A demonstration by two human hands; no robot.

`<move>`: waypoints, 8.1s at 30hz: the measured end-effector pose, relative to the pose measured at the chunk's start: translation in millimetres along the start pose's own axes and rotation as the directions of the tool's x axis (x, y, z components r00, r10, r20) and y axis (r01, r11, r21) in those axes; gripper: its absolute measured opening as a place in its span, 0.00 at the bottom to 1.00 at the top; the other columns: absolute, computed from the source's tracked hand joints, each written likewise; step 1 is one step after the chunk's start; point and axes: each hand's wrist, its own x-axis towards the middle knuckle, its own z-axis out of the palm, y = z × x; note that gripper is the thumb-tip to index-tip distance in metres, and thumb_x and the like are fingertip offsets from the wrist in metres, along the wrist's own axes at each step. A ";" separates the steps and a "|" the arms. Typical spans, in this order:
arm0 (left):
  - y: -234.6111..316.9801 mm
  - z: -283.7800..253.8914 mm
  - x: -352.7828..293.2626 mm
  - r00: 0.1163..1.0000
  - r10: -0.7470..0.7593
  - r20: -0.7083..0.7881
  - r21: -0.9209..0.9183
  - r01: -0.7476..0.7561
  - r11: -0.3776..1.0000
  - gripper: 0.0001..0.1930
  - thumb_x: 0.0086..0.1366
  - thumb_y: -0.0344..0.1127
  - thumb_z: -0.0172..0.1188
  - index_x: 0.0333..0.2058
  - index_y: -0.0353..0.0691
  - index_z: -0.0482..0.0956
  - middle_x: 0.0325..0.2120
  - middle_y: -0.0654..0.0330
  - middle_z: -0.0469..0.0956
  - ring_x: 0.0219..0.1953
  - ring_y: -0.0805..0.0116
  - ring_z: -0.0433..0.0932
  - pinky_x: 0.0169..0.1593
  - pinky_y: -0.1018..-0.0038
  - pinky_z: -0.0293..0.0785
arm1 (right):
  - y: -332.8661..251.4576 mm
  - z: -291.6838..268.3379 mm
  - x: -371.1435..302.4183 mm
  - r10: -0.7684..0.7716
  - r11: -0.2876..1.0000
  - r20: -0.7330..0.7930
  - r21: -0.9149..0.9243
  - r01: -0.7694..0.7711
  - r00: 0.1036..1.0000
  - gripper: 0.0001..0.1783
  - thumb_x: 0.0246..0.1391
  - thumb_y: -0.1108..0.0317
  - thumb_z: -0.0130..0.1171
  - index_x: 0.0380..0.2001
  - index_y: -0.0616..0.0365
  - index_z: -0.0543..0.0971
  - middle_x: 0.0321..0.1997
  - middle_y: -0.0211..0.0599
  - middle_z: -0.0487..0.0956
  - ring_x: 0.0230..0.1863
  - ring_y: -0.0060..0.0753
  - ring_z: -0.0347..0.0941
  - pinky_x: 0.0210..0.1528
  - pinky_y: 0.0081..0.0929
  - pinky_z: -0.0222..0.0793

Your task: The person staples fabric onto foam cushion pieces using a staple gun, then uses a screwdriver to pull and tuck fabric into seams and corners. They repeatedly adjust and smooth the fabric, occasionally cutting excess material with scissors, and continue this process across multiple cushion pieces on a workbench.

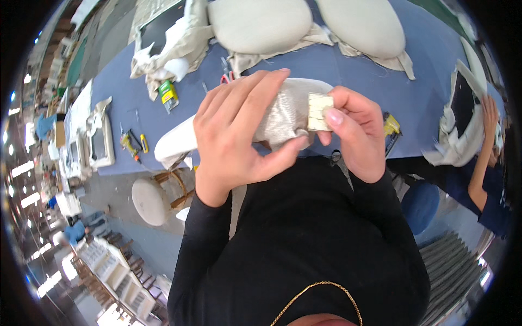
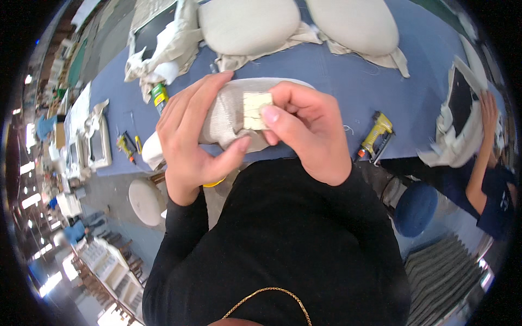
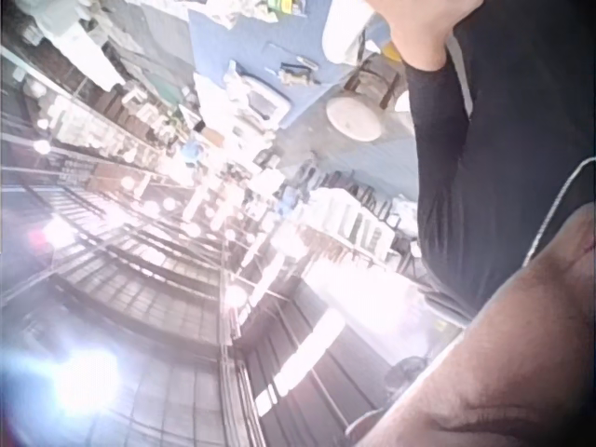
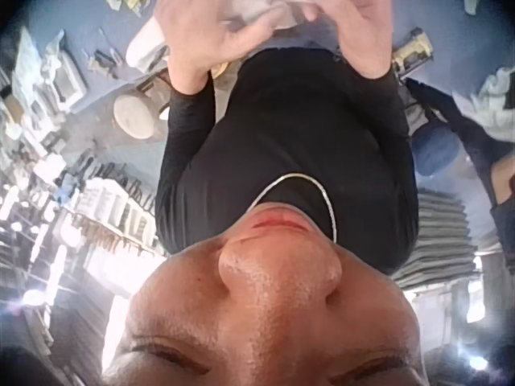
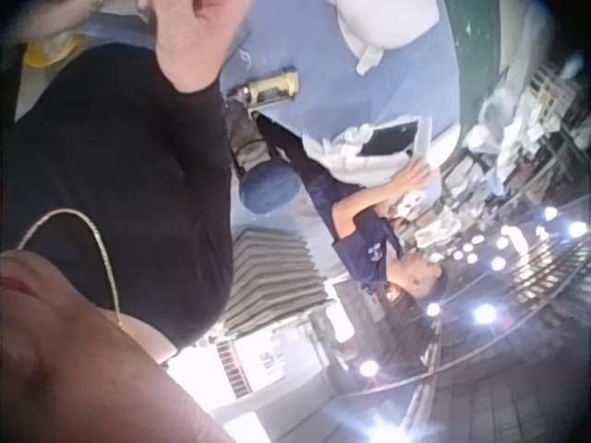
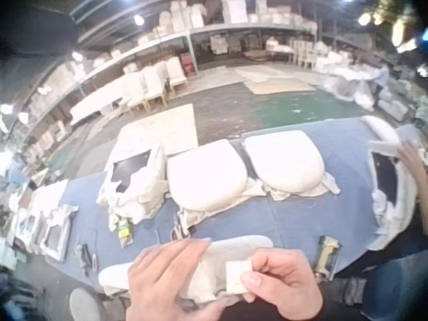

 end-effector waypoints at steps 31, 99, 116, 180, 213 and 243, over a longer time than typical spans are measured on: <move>-3.3 -53.8 -40.9 0.959 -0.226 0.172 -0.219 0.261 0.940 0.34 0.44 0.37 0.75 0.54 0.35 0.83 0.51 0.51 0.86 0.53 0.48 0.85 0.59 0.60 0.79 | -21.3 52.1 25.4 0.173 0.893 0.289 -0.449 -0.027 0.942 0.10 0.59 0.73 0.65 0.26 0.61 0.75 0.19 0.21 0.71 0.21 0.09 0.61 0.24 0.18 0.54; -326.9 230.4 81.9 0.413 -0.781 0.469 -0.883 0.219 -0.415 0.33 0.65 0.38 0.67 0.68 0.45 0.67 0.63 0.54 0.74 0.67 0.54 0.73 0.68 0.41 0.68 | 135.4 -139.7 10.6 -0.371 0.902 -0.223 -0.319 0.292 0.901 0.34 0.79 0.45 0.33 0.44 0.66 0.77 0.38 0.51 0.84 0.43 0.42 0.78 0.55 0.42 0.72; -259.1 -226.3 -162.4 -0.011 -0.984 -0.176 -0.952 -0.252 0.173 0.29 0.62 0.39 0.72 0.59 0.35 0.76 0.52 0.54 0.83 0.52 0.63 0.84 0.56 0.64 0.83 | 123.2 -227.2 48.0 -0.214 0.877 -0.152 -0.465 0.122 0.965 0.13 0.59 0.78 0.64 0.48 0.60 0.79 0.41 0.43 0.86 0.43 0.34 0.83 0.54 0.36 0.79; -53.8 60.9 41.7 0.950 -0.166 -0.265 -0.338 0.070 0.939 0.30 0.46 0.21 0.56 0.53 0.36 0.85 0.54 0.49 0.85 0.60 0.49 0.81 0.71 0.53 0.66 | 50.8 -6.2 110.1 -0.532 0.826 -0.234 -0.357 0.436 0.814 0.22 0.63 0.60 0.66 0.56 0.60 0.83 0.53 0.50 0.86 0.51 0.49 0.85 0.52 0.34 0.78; -107.8 -55.2 -21.4 0.897 -0.437 -0.065 -0.168 0.422 0.891 0.42 0.67 0.68 0.64 0.59 0.28 0.79 0.53 0.50 0.82 0.52 0.58 0.82 0.59 0.62 0.76 | 272.1 -269.0 20.0 0.139 0.179 -0.245 -0.947 -0.268 0.960 0.31 0.52 0.80 0.59 0.59 0.44 0.83 0.68 0.35 0.78 0.66 0.53 0.73 0.68 0.45 0.71; 2.2 7.0 -15.6 0.978 -0.203 -0.057 0.069 0.206 0.976 0.35 0.49 0.57 0.81 0.47 0.36 0.84 0.43 0.51 0.86 0.44 0.50 0.84 0.50 0.60 0.78 | -9.2 6.4 29.8 0.169 0.984 0.180 -0.086 -0.155 0.969 0.16 0.67 0.69 0.66 0.25 0.64 0.78 0.24 0.29 0.82 0.28 0.09 0.72 0.29 0.17 0.64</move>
